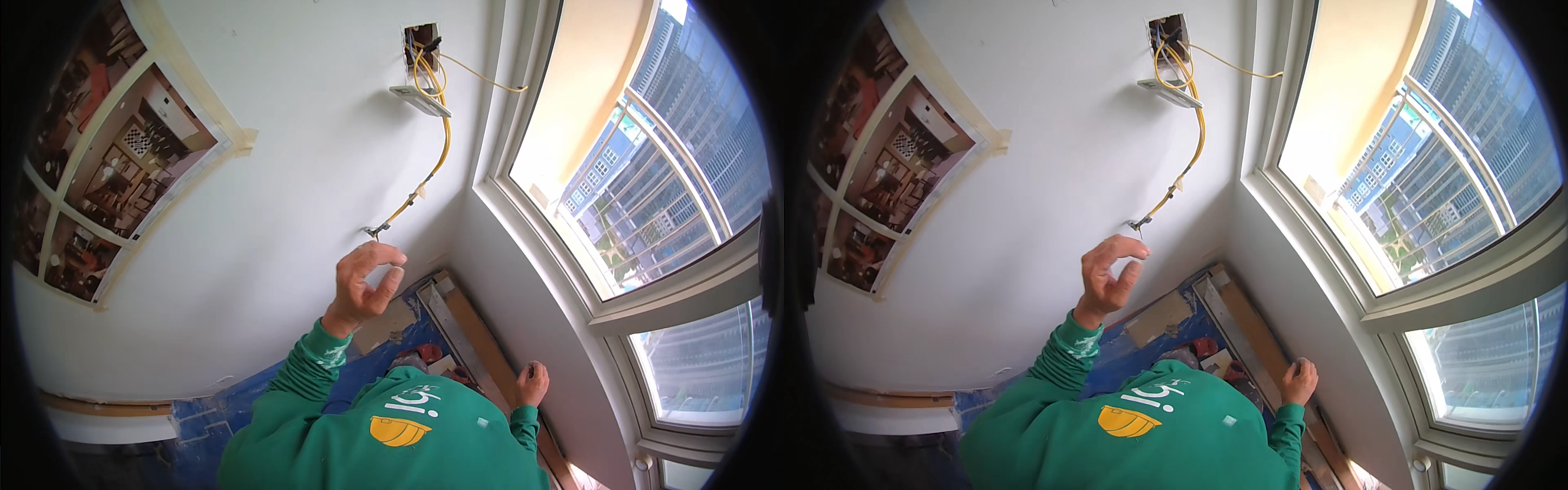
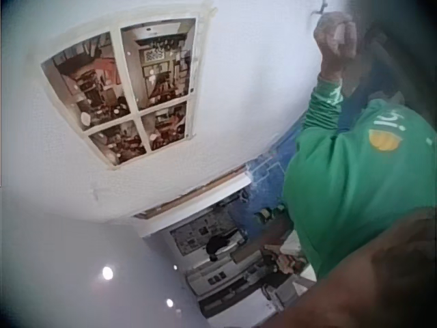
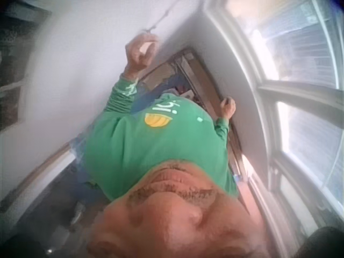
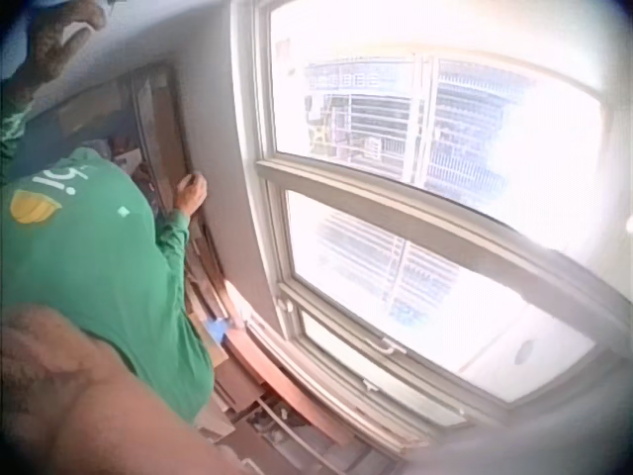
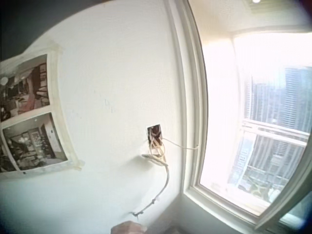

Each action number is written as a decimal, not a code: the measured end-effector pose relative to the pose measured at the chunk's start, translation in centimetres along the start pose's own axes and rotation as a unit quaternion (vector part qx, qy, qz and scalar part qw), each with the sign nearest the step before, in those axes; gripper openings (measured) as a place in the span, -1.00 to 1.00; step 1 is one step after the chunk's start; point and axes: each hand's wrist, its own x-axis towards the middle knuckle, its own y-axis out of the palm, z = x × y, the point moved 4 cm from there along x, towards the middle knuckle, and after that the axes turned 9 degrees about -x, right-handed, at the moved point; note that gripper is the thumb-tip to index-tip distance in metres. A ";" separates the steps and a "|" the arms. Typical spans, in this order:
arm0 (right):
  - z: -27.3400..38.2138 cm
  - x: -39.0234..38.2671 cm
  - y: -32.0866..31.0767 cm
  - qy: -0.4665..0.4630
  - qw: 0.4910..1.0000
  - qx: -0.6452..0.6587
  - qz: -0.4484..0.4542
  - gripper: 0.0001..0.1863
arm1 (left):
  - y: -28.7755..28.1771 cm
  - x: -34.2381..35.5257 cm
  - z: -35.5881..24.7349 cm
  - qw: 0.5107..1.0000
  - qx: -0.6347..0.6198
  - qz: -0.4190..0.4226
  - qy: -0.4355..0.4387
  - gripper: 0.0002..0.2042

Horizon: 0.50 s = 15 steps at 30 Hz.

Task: The person organizes white cabinet doors and wooden panels on the floor, then moves to a window frame to apply masking tape and scrape the wall surface with a utility knife.

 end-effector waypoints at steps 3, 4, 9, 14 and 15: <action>-0.4 4.4 0.0 -0.059 0.996 0.037 0.048 -0.86 | -3.8 -1.0 -4.0 0.991 0.085 -0.101 0.029 -0.94; -0.4 6.0 -0.4 -0.081 0.996 0.040 0.028 -0.86 | -4.4 -1.5 -5.0 0.986 0.111 -0.124 0.025 -0.94; 2.0 14.0 0.4 -0.179 0.983 0.050 0.007 -0.88 | -7.1 -4.1 -10.7 0.946 0.265 -0.185 0.004 -0.98; 7.4 21.4 1.2 -0.251 0.967 0.030 -0.035 -0.85 | -12.0 -7.8 -15.1 0.890 0.395 -0.227 -0.006 -0.96; 8.4 22.9 1.4 -0.251 0.967 0.024 -0.025 -0.84 | -13.2 -8.6 -15.5 0.879 0.413 -0.237 -0.011 -0.94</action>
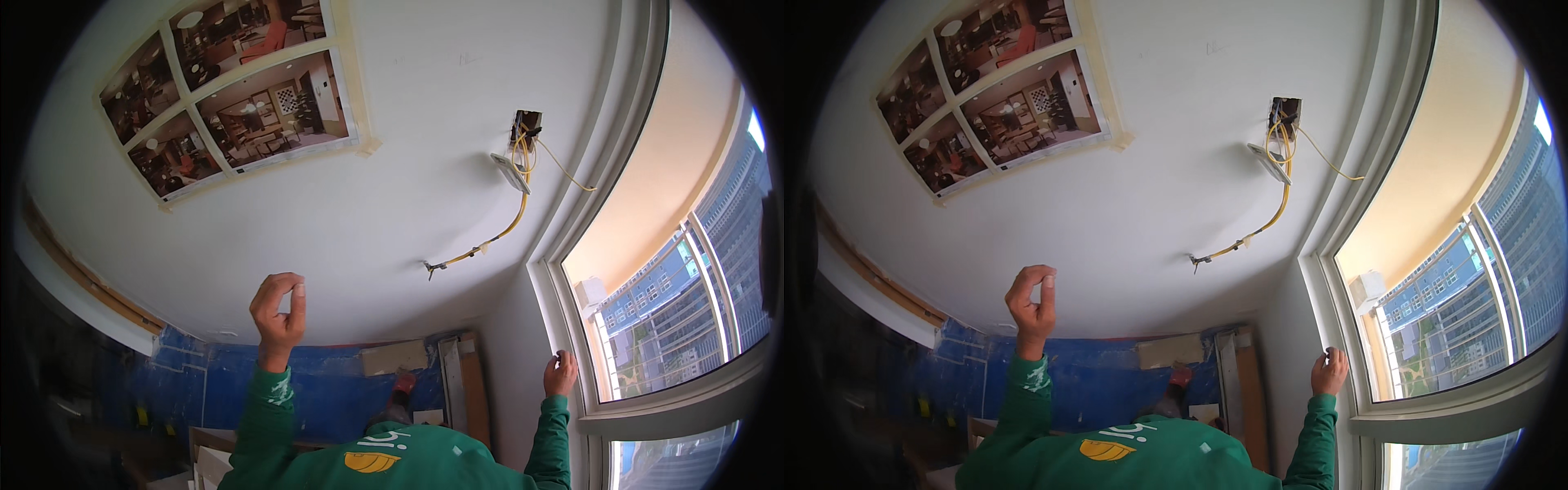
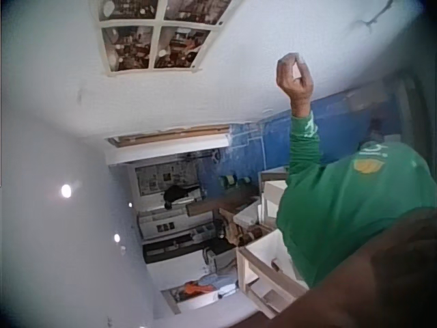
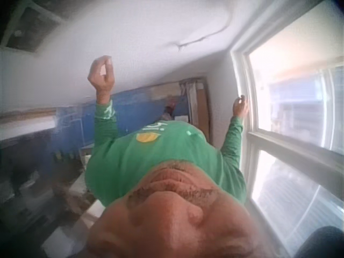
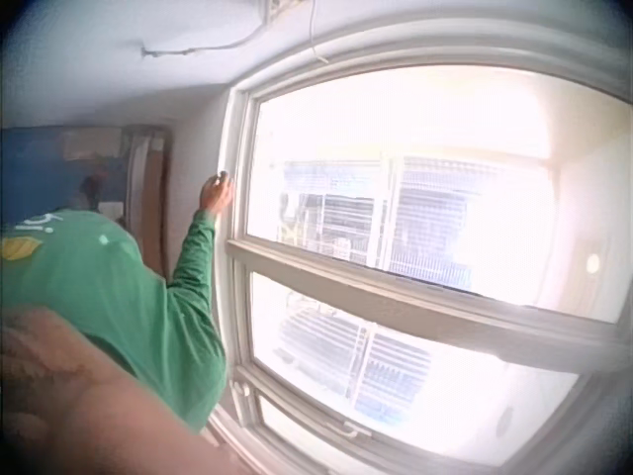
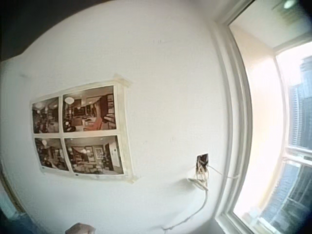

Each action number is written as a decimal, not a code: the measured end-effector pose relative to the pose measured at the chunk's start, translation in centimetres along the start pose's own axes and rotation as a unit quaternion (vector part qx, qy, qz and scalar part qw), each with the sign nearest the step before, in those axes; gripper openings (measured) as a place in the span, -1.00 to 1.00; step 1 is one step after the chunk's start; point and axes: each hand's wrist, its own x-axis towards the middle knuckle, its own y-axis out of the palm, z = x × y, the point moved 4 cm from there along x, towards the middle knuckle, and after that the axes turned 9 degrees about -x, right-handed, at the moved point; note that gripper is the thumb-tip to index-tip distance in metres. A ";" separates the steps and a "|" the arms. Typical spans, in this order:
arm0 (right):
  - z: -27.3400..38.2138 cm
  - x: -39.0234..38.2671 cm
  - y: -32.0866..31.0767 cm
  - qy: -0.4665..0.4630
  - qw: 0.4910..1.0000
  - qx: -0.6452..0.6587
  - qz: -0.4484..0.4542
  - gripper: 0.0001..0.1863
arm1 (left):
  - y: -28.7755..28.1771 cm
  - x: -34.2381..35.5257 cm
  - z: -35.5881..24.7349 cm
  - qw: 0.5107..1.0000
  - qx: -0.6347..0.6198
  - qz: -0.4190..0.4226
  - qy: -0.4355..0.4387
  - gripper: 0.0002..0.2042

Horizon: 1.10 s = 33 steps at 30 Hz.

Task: The person organizes white cabinet doors and wooden panels on the floor, then moves to a window frame to apply masking tape and scrape the wall surface with a utility knife.

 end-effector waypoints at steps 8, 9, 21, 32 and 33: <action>-2.0 9.1 3.9 0.012 0.998 -0.056 -0.010 -0.75 | -1.5 2.7 7.5 0.993 0.109 -0.018 0.032 -0.89; -2.1 9.8 4.3 0.012 0.998 -0.063 -0.004 -0.75 | -1.2 3.1 8.9 0.992 0.117 -0.008 0.038 -0.89; -1.3 14.0 9.6 0.082 0.992 -0.099 0.016 -0.82 | 4.3 7.4 24.2 0.920 0.275 0.003 0.280 -0.89; 1.5 15.9 12.0 0.039 0.981 -0.190 0.000 -0.74 | 3.0 7.3 28.5 0.824 0.368 -0.053 0.428 -0.76; 1.8 16.1 12.1 0.044 0.980 -0.195 -0.007 -0.73 | 2.3 7.5 27.9 0.819 0.375 -0.056 0.430 -0.76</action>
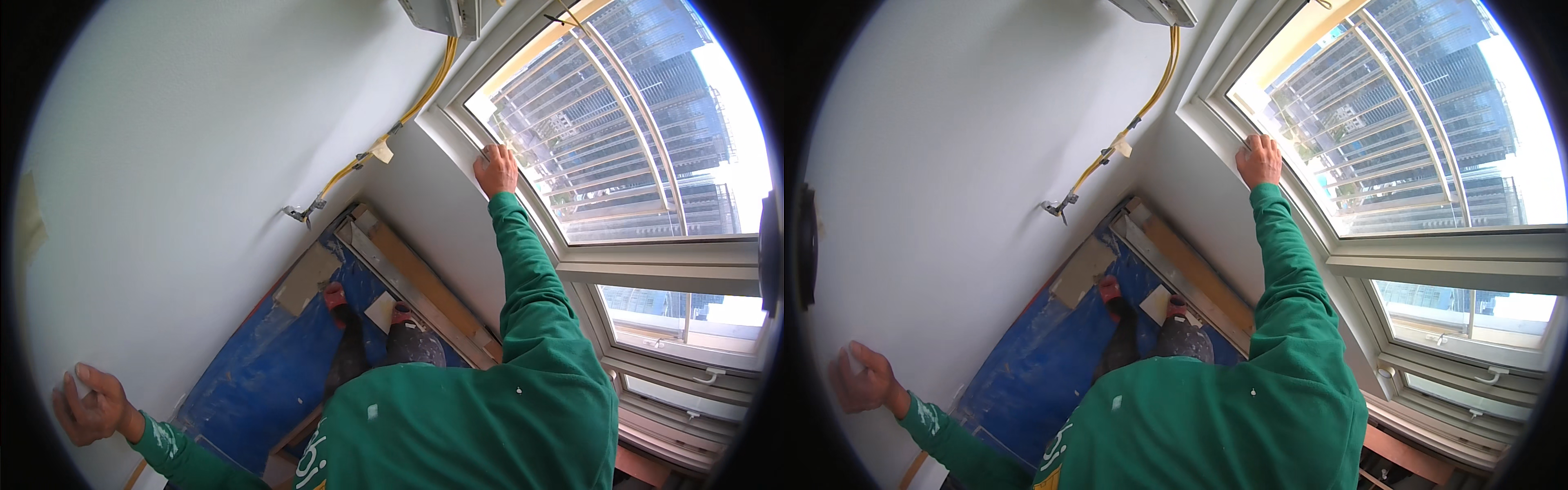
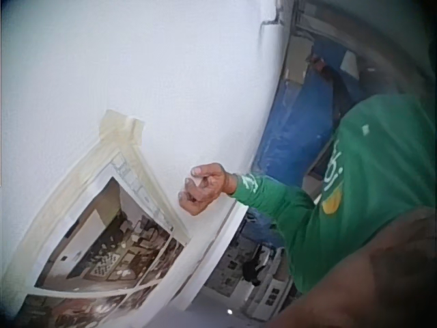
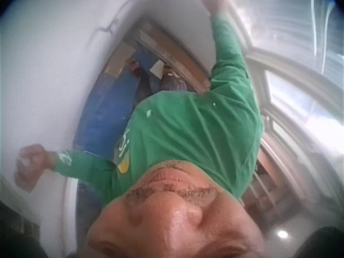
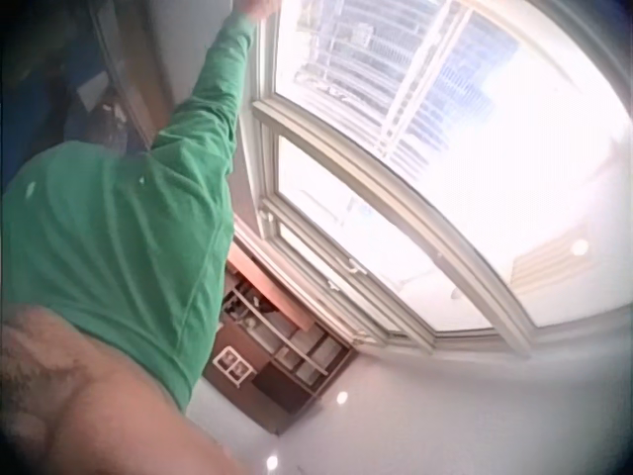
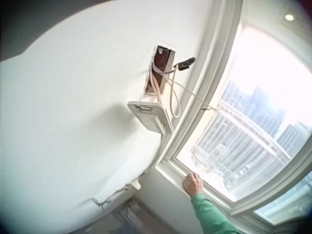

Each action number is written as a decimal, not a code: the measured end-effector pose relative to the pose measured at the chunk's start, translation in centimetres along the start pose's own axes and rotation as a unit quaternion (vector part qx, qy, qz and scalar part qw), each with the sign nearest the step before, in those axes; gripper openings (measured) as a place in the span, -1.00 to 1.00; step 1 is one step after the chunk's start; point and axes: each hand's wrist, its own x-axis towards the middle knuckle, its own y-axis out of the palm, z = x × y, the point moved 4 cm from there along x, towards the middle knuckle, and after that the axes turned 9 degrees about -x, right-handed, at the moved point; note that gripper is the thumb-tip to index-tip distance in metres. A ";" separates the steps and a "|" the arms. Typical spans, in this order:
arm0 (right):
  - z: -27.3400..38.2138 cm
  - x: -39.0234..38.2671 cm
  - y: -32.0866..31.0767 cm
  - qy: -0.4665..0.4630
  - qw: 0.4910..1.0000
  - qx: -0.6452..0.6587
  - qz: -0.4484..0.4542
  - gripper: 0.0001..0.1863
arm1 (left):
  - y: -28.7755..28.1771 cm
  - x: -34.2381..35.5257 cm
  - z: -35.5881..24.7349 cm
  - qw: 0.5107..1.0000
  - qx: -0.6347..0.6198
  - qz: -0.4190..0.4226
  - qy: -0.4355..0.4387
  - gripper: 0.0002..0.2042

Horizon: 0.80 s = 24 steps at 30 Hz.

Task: The person organizes white cabinet doors and wooden panels on the floor, then moves to a window frame to apply masking tape and scrape the wall surface with a utility knife.

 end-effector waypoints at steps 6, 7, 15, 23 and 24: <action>0.9 0.2 0.7 0.022 0.999 -0.006 -0.048 -0.74 | 0.2 1.4 -0.9 0.999 0.015 -0.017 0.026 -0.70; 0.8 0.1 0.7 0.027 0.998 -0.006 -0.048 -0.74 | 0.4 1.5 -1.0 0.999 0.015 -0.020 0.031 -0.68; 0.5 -0.1 1.6 0.032 0.998 -0.011 -0.046 -0.70 | 0.5 2.1 -1.2 0.999 0.029 -0.008 0.042 -0.70; 0.5 -0.5 1.3 0.040 0.998 -0.004 -0.044 -0.72 | 0.5 3.6 -1.5 0.998 0.007 -0.007 0.062 -0.71; 0.7 -0.1 1.3 0.038 0.999 -0.004 -0.037 -0.72 | 0.6 3.6 -1.6 0.998 -0.003 -0.016 0.066 -0.71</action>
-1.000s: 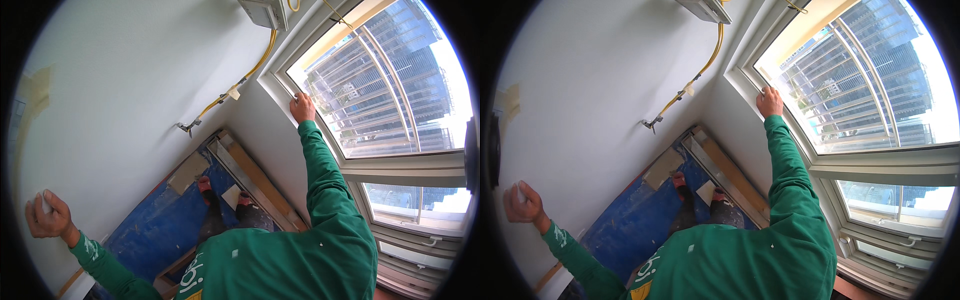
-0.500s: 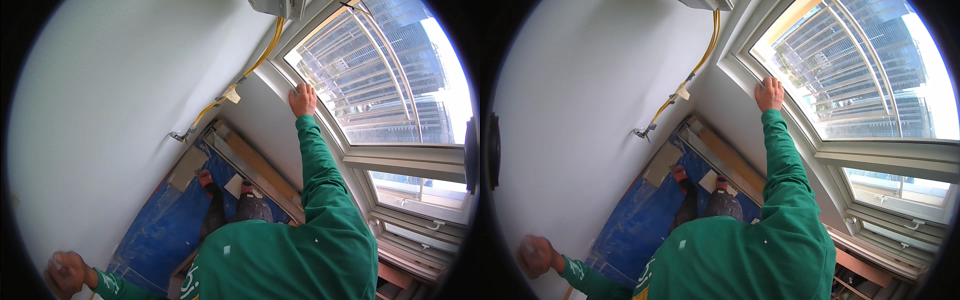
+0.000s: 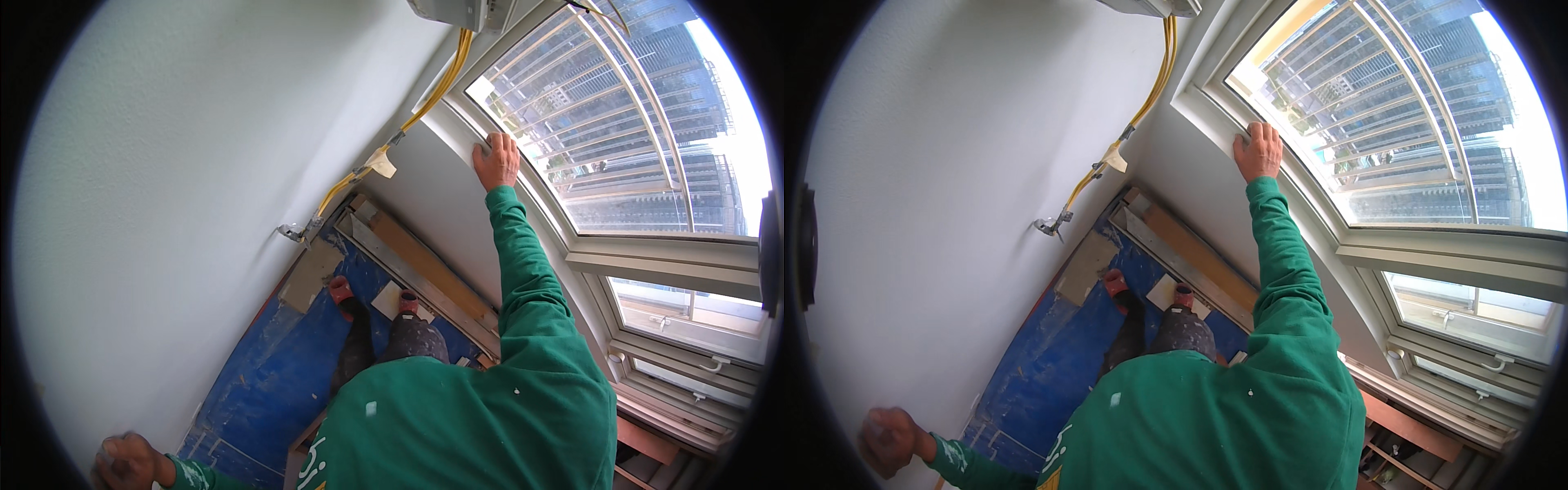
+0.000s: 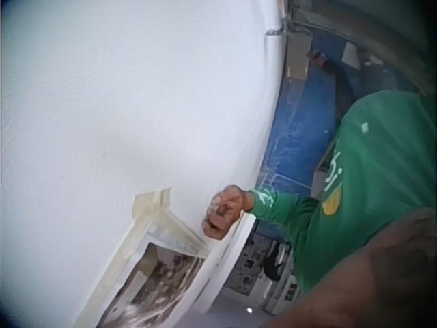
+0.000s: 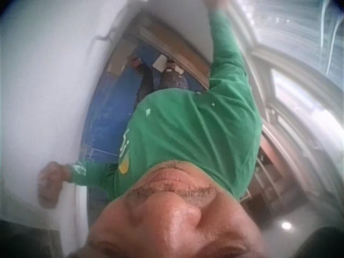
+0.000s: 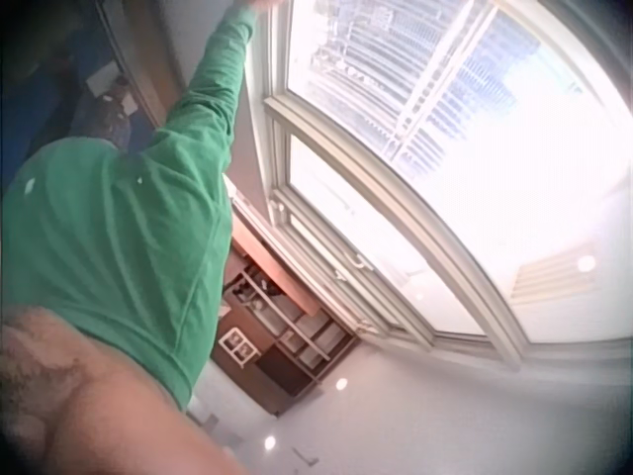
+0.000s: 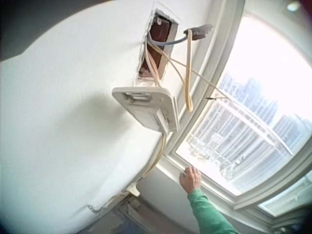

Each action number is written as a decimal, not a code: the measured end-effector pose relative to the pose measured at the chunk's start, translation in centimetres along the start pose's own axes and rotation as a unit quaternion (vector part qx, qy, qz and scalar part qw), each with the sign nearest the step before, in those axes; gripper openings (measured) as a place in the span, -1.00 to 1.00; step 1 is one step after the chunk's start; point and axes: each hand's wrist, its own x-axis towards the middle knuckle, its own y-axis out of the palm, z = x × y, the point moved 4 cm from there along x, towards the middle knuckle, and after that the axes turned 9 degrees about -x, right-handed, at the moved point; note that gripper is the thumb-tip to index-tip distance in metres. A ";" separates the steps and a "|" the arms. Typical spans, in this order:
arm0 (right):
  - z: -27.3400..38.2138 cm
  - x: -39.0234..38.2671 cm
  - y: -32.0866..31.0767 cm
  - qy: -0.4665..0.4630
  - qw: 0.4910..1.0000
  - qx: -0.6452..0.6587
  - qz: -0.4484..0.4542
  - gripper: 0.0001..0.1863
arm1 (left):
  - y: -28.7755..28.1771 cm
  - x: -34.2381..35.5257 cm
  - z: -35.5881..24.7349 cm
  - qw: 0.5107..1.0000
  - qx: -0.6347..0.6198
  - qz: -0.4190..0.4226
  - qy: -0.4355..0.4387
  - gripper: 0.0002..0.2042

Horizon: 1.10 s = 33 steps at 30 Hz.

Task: The person organizes white cabinet doors and wooden panels on the floor, then moves to a window frame to apply masking tape and scrape the wall surface with a utility knife.

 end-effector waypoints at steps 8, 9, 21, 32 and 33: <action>0.3 -0.4 0.2 0.013 1.000 0.004 -0.019 -0.72 | -0.8 -0.4 0.3 0.994 0.001 0.101 -0.040 -0.63; 0.5 0.0 0.3 0.010 1.000 0.003 -0.018 -0.72 | -0.8 -1.7 0.3 0.992 0.003 0.114 -0.058 -0.63; 0.7 0.1 0.7 0.035 0.999 -0.019 -0.002 -0.71 | -2.8 -13.2 1.2 0.967 0.017 0.174 -0.184 -0.34; 0.3 0.0 0.5 0.028 1.000 -0.004 -0.009 -0.71 | -2.4 -10.2 0.2 0.969 0.040 0.166 -0.177 -0.38; 0.1 -0.3 0.3 0.024 1.000 -0.002 -0.016 -0.71 | -2.2 -9.8 0.2 0.968 0.036 0.162 -0.186 -0.39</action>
